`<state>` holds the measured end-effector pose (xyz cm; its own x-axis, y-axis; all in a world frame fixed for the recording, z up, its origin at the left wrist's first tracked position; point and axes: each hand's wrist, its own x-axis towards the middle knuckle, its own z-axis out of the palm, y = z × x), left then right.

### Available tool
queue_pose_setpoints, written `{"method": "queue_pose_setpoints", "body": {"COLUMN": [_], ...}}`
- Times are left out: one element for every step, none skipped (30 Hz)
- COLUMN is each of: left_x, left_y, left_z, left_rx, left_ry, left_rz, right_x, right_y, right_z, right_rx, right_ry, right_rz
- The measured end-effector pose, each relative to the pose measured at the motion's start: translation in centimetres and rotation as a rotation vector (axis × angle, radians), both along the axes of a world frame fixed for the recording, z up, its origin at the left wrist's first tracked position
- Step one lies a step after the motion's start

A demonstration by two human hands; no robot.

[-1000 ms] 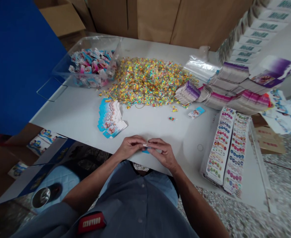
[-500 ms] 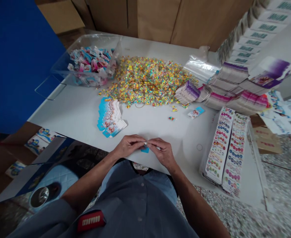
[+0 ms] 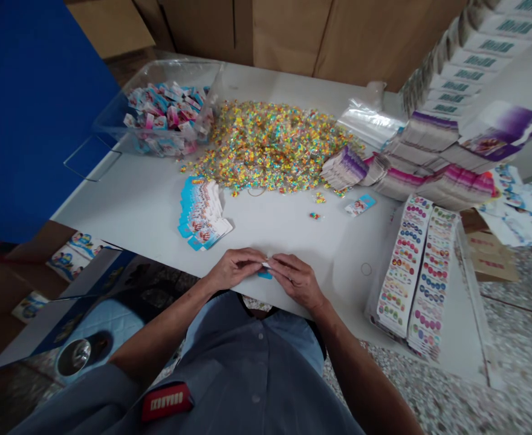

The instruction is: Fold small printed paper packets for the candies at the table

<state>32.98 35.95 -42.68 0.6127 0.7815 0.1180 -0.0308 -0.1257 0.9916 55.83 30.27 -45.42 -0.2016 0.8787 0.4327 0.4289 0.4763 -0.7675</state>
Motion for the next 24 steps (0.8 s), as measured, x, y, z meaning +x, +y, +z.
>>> {"method": "queue_pose_setpoints", "body": {"left_x": [0.0, 0.1, 0.1, 0.1, 0.2, 0.2, 0.2, 0.2, 0.2, 0.2, 0.2, 0.2, 0.2, 0.1, 0.1, 0.0, -0.1, -0.2, -0.3, -0.3, -0.3, -0.2, -0.2, -0.2], "left_y": [-0.1, -0.2, -0.2, -0.3, -0.4, -0.4, -0.5, -0.5, -0.5, -0.5, -0.5, -0.4, -0.4, -0.4, -0.4, -0.4, -0.4, -0.4, -0.4, -0.4, -0.5, -0.6, -0.7, -0.8], "left_z": [-0.1, -0.2, -0.3, -0.6, -0.8, -1.1, -1.3, -1.6, -1.8, -1.9, -2.1, -2.1, -2.2, -2.2, -2.2, -2.3, -2.4, -2.6, -2.8, -3.1, -3.4, -3.5, -3.6, -3.5], "left_rx": [0.014, 0.037, 0.066, 0.1, 0.138, 0.177, 0.212, 0.239, 0.257, 0.269, 0.277, 0.282, 0.289, 0.297, 0.308, 0.322, 0.339, 0.363, 0.388, 0.415, 0.439, 0.459, 0.475, 0.488], "left_ry": [0.007, 0.012, 0.02, 0.027, 0.036, 0.047, 0.059, 0.071, 0.082, 0.087, 0.088, 0.082, 0.073, 0.068, 0.067, 0.074, 0.089, 0.106, 0.125, 0.139, 0.149, 0.16, 0.172, 0.19], "left_rz": [0.012, 0.026, 0.04, 0.057, 0.077, 0.097, 0.115, 0.129, 0.137, 0.142, 0.141, 0.142, 0.139, 0.134, 0.129, 0.122, 0.115, 0.115, 0.119, 0.127, 0.135, 0.138, 0.137, 0.129], "right_x": [0.1, 0.2, 0.2, 0.2, 0.2, 0.1, 0.1, 0.1, 0.1, 0.0, 0.0, 0.0, 0.0, 0.1, 0.1, 0.2, 0.2, 0.3, 0.2, 0.2, 0.1, -0.1, -0.2, -0.4], "right_y": [0.0, -0.1, -0.1, -0.1, -0.2, -0.2, -0.2, -0.2, -0.2, -0.2, -0.1, -0.1, -0.1, -0.1, -0.1, -0.1, -0.1, -0.1, -0.1, -0.1, -0.1, -0.1, -0.1, -0.2], "right_z": [-0.2, -0.4, -0.6, -0.8, -1.0, -1.1, -1.2, -1.3, -1.3, -1.3, -1.3, -1.3, -1.3, -1.3, -1.4, -1.4, -1.4, -1.4, -1.3, -1.2, -1.1, -1.0, -0.7, -0.5], "right_rx": [0.018, 0.034, 0.05, 0.065, 0.08, 0.091, 0.098, 0.104, 0.108, 0.111, 0.115, 0.121, 0.127, 0.131, 0.132, 0.13, 0.127, 0.122, 0.12, 0.119, 0.119, 0.116, 0.105, 0.084], "right_ry": [-0.024, -0.044, -0.06, -0.071, -0.077, -0.08, -0.08, -0.078, -0.075, -0.074, -0.077, -0.083, -0.095, -0.111, -0.129, -0.149, -0.167, -0.182, -0.19, -0.189, -0.183, -0.17, -0.15, -0.124], "right_rz": [-0.003, -0.008, -0.012, -0.014, -0.015, -0.014, -0.013, -0.01, -0.007, -0.003, 0.004, 0.011, 0.016, 0.017, 0.015, 0.011, 0.006, 0.003, 0.002, 0.002, 0.002, 0.001, 0.001, 0.001]}}
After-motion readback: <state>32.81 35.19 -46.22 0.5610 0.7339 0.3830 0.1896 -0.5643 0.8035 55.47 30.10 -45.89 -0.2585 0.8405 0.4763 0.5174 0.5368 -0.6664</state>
